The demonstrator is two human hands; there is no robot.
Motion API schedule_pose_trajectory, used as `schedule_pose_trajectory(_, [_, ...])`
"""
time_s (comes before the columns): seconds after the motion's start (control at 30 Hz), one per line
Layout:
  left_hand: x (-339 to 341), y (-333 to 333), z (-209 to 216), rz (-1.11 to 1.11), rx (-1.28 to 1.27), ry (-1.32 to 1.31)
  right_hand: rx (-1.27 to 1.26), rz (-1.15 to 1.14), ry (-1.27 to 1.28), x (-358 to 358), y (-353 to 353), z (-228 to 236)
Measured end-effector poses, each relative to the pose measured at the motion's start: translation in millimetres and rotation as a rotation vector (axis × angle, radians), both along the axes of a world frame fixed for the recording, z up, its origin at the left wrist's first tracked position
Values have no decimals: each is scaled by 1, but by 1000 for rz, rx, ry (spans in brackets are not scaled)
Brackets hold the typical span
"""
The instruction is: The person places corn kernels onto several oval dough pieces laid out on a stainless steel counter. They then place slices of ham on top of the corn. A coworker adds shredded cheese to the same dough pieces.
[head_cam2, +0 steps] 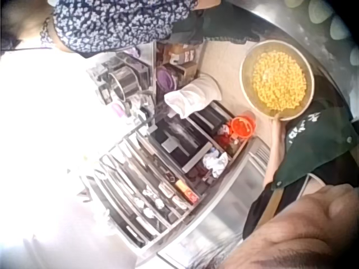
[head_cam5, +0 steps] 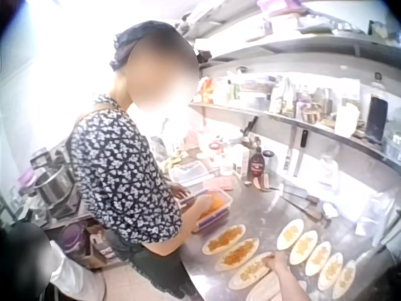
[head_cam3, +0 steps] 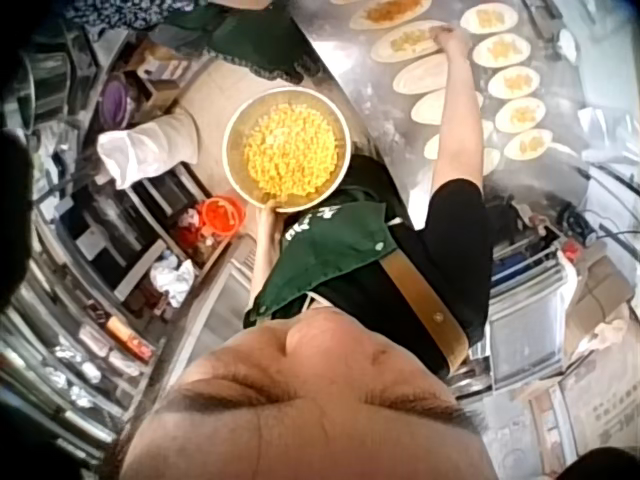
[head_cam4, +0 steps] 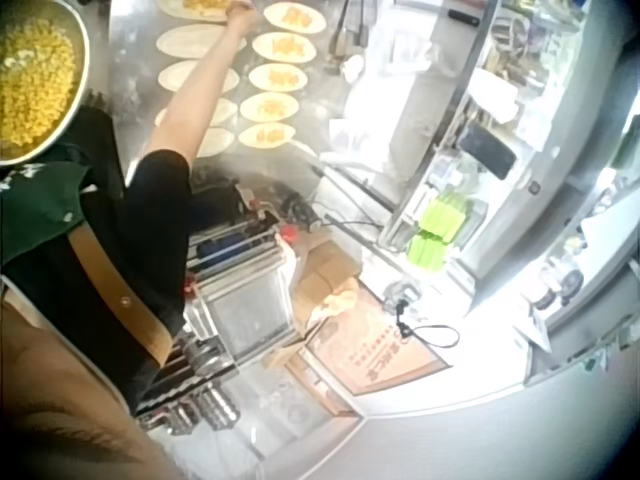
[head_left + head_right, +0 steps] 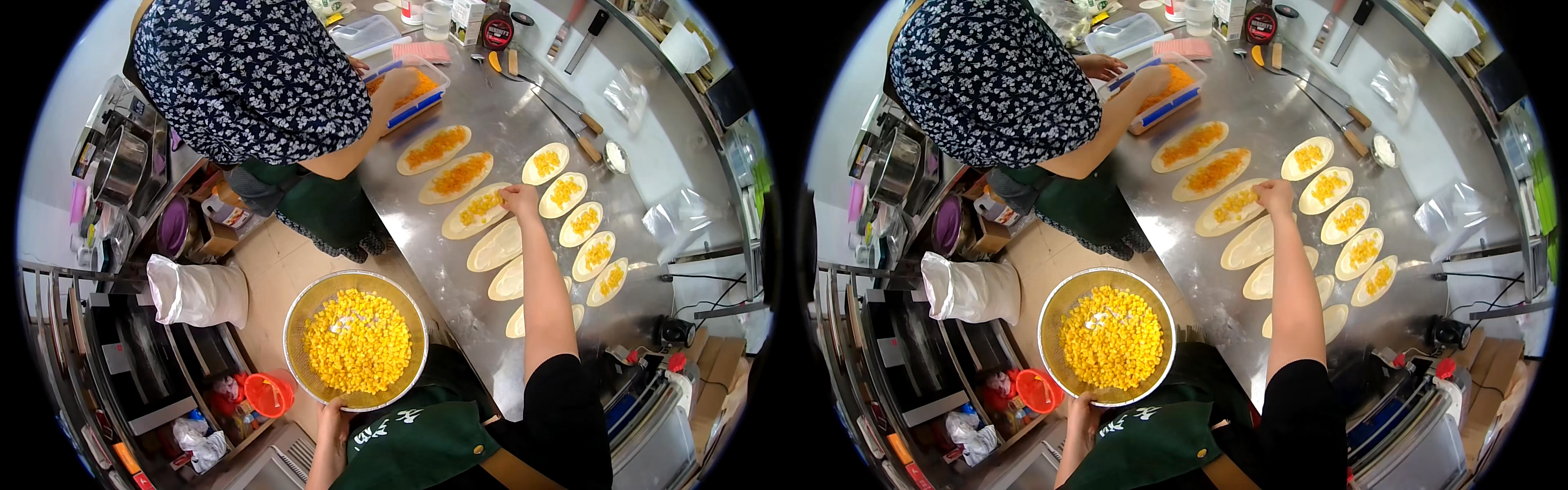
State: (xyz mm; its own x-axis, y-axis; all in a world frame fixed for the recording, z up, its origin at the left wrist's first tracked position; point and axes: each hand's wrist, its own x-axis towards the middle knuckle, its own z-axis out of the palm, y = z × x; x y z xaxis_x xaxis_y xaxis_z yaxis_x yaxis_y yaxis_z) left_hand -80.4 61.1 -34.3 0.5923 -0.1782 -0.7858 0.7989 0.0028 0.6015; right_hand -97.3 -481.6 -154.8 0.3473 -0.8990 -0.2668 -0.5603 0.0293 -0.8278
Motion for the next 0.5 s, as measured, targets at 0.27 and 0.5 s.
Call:
schedule_pose_trajectory(0.27, [-1,3,-4,8,4,0,116,-62,-158,-5,-13,-16])
schedule_pose_trajectory(0.5, [-2,1,-2,-10,33,0,252,-24,-281,-37,9,5])
